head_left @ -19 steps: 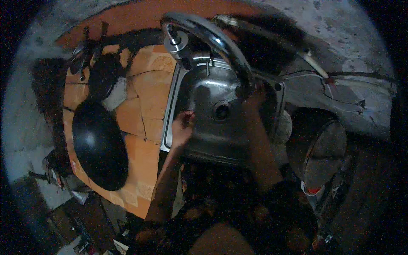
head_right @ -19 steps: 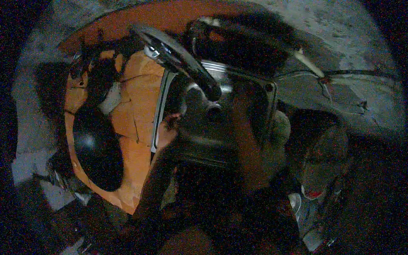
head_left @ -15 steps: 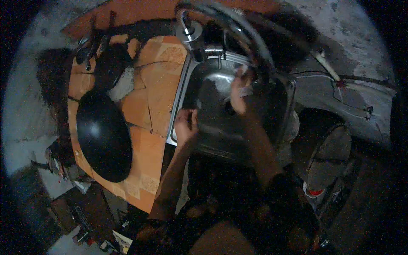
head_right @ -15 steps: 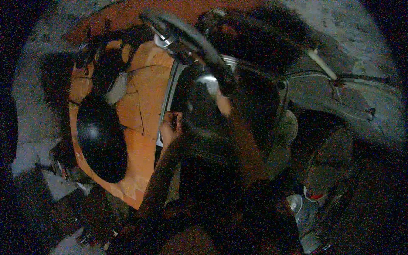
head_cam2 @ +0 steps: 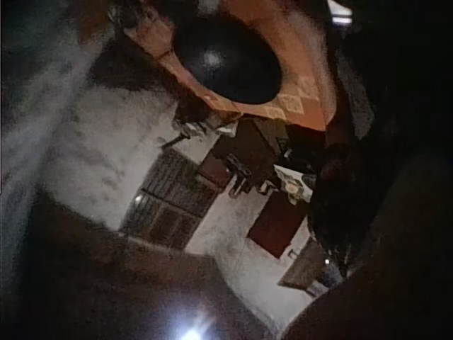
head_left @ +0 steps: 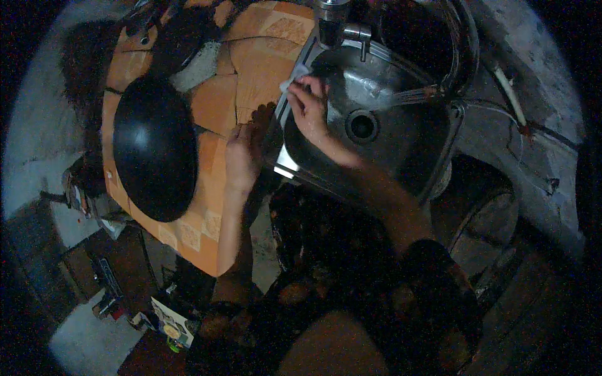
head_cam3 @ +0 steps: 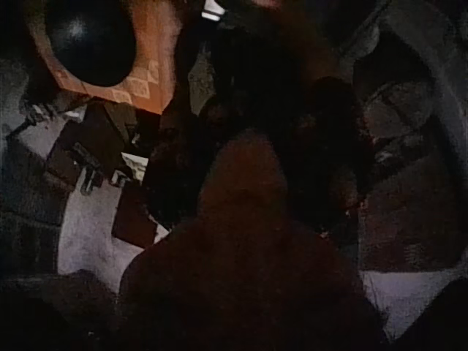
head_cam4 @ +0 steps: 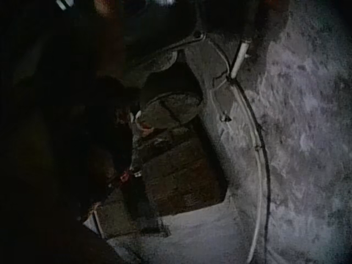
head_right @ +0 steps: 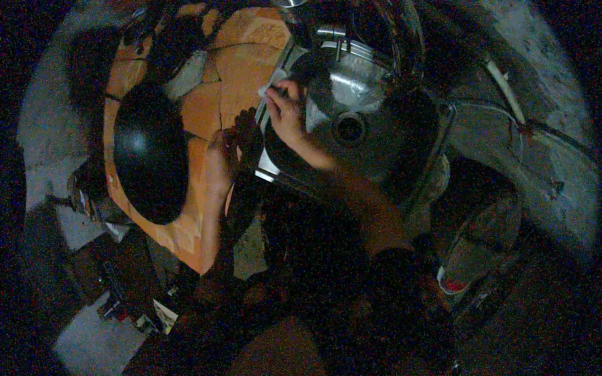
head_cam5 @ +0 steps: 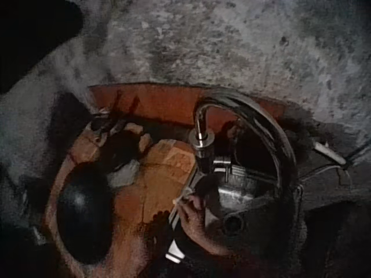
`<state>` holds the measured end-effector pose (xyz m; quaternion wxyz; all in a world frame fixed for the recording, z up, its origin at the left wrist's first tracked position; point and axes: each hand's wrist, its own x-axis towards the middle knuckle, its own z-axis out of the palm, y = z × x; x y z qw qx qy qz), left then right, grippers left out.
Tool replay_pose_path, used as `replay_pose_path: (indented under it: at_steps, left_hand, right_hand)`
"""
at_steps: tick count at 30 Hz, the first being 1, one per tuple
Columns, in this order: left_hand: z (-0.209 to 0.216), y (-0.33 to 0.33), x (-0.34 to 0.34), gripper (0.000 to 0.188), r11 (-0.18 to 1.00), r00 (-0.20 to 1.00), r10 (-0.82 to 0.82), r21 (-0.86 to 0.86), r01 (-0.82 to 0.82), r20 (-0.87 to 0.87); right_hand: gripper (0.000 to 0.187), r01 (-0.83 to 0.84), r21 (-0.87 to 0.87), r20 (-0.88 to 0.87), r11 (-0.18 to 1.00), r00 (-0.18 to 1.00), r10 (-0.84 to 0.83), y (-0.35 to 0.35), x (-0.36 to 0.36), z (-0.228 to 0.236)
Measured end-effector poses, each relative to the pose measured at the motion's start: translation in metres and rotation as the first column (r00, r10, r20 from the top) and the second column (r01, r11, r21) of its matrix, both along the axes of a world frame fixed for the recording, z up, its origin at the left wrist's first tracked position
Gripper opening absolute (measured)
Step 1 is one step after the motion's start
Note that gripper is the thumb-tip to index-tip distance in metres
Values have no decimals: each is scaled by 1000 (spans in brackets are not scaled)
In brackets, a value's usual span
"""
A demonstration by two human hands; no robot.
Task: The person rinses a white cloth under a faucet, wipes the edges and interior surfaces of a metal sink, and then rinses the cloth again.
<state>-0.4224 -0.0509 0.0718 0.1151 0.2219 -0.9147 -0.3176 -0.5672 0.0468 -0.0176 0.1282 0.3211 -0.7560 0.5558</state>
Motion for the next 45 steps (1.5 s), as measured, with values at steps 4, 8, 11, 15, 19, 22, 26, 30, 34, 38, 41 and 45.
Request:
replay_pose_path:
  at_steps: [4,8,11,15,19,22,26,30,34,38,41,45]
  left_hand:
    - [31,16,15,28,995,976,-81,-34,90,202]
    - [18,25,23,26,987,957,-154,86,136,247]
    - [25,41,32,29,960,933,-267,-23,281,242]
    - [22,56,24,32,905,921,-330,-208,371,206]
    - [11,54,39,28,943,950,-253,-174,285,186]
    - [19,55,23,22,933,954,-264,-212,290,145]
    - [24,48,25,21,940,927,-304,-91,330,221]
    - [20,49,16,23,951,943,-296,-48,306,154]
    - [11,49,37,22,969,956,-218,-71,236,195]
    - [2,46,31,24,965,956,-239,-71,254,169]
    - [-1,47,25,25,981,967,-194,9,195,165]
    - [-5,51,33,23,991,991,-89,106,78,104]
  right_hand:
    - [17,-425,-97,132,900,891,435,30,55,1]
    - [13,-582,-218,319,783,716,621,53,74,-37]
    - [15,-342,-352,789,871,392,473,40,71,-45]
    - [16,379,-335,906,863,-123,405,9,-22,-129]
    - [23,603,-147,986,784,155,66,11,-104,-69]
    - [29,467,254,216,847,826,-520,12,-106,-141]
    - [30,103,431,87,896,984,-155,24,3,-120]
    - [35,-539,607,41,584,755,654,101,30,-141]
    - [37,-674,535,397,509,732,553,116,-29,-112]
    - [46,-36,819,-11,572,997,78,88,-114,-118]
    - [49,-115,770,73,628,993,92,56,-76,-151]
    - [48,-632,639,486,438,773,407,86,13,-151]
